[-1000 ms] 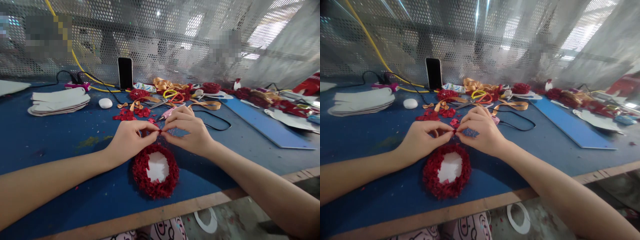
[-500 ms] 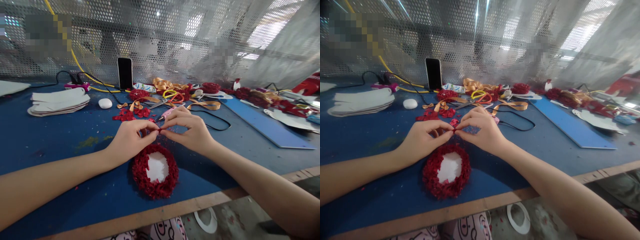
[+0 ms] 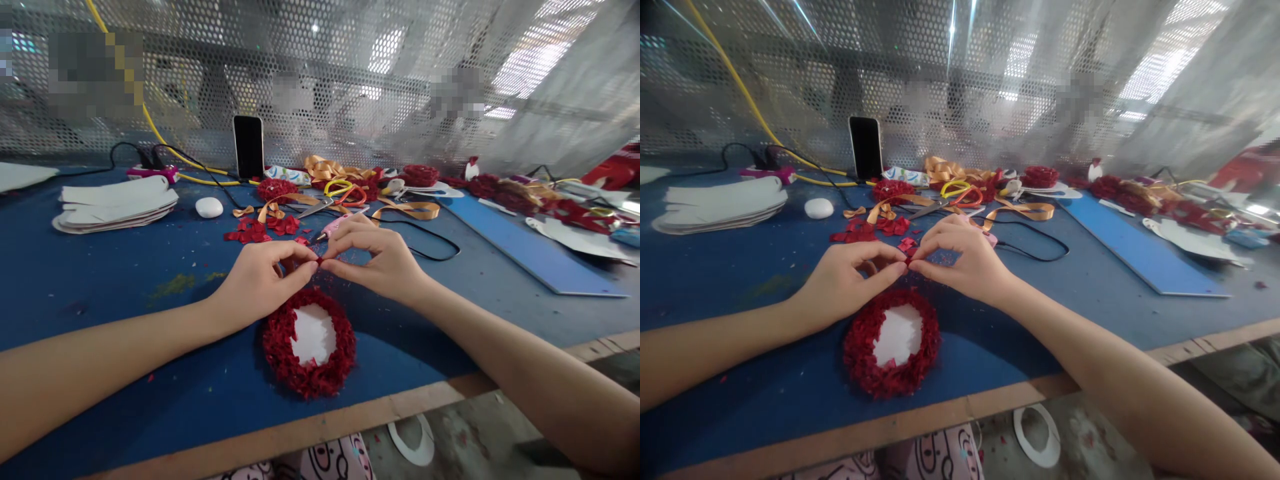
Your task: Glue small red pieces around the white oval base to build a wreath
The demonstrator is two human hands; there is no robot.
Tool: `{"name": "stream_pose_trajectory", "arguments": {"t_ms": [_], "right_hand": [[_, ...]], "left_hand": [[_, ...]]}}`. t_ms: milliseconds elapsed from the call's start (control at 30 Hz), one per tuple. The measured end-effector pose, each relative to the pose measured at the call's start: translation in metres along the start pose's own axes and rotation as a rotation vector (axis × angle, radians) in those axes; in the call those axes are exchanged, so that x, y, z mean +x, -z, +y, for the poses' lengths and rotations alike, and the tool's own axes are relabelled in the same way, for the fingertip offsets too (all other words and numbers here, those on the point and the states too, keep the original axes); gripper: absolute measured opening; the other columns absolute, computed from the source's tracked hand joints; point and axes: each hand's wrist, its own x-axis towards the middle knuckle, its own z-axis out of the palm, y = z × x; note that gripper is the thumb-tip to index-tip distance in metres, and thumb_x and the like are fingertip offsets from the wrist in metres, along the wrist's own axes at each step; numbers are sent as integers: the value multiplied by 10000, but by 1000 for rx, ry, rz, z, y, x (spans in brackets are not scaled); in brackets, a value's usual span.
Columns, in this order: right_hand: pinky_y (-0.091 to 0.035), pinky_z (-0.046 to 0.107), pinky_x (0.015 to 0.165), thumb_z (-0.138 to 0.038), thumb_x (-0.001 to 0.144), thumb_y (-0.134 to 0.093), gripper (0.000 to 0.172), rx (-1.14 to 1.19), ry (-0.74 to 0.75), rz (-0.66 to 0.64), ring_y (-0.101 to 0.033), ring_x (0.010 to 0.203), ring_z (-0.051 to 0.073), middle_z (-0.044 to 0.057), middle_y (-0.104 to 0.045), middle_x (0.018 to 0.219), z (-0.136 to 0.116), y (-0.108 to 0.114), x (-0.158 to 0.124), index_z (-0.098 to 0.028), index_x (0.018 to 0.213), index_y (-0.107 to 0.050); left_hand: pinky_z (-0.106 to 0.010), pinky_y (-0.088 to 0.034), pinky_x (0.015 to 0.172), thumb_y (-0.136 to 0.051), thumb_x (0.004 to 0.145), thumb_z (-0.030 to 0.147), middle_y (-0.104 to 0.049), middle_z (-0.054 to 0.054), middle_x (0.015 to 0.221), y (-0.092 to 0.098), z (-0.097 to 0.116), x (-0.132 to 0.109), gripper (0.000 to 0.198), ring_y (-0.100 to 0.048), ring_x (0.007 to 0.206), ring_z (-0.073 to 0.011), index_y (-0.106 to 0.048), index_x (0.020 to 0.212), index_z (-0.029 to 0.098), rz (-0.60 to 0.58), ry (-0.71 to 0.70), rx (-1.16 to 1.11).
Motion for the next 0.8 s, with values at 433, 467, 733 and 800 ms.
{"name": "stream_pose_trajectory", "arguments": {"t_ms": [433, 467, 733, 800], "right_hand": [[-484, 406, 924, -310, 872, -711, 80, 132, 14, -38, -642, 893, 192, 30, -735, 863, 2, 1, -1, -231, 884, -723], [-489, 404, 917, -311, 874, -707, 85, 146, 0, -32, -640, 894, 192, 33, -733, 864, 1, 0, -1, -228, 883, -722], [-520, 376, 890, -384, 832, -752, 260, 214, -65, -63, -650, 933, 200, 62, -728, 936, 2, -2, -3, -202, 1015, -723], [-510, 392, 916, -370, 816, -770, 321, 151, -12, -85, -636, 969, 208, 60, -727, 959, 1, -1, -3, -216, 1093, -717]], "left_hand": [[-203, -459, 553, -640, 868, 387, -698, -11, 769, 1, -2, 4, 237, -581, 621, -114, -714, 930, 171, -137, 102, -217], [-205, -459, 558, -652, 860, 394, -699, -13, 780, 1, -2, 4, 244, -578, 621, -112, -713, 934, 170, -137, 113, -245], [-203, -429, 505, -628, 866, 428, -626, 14, 644, 2, -4, 7, 273, -513, 514, -86, -681, 875, 160, -178, 182, -357], [-203, -435, 512, -607, 875, 404, -611, 21, 623, 2, -4, 7, 249, -513, 508, -85, -662, 847, 163, -214, 203, -365]]}}
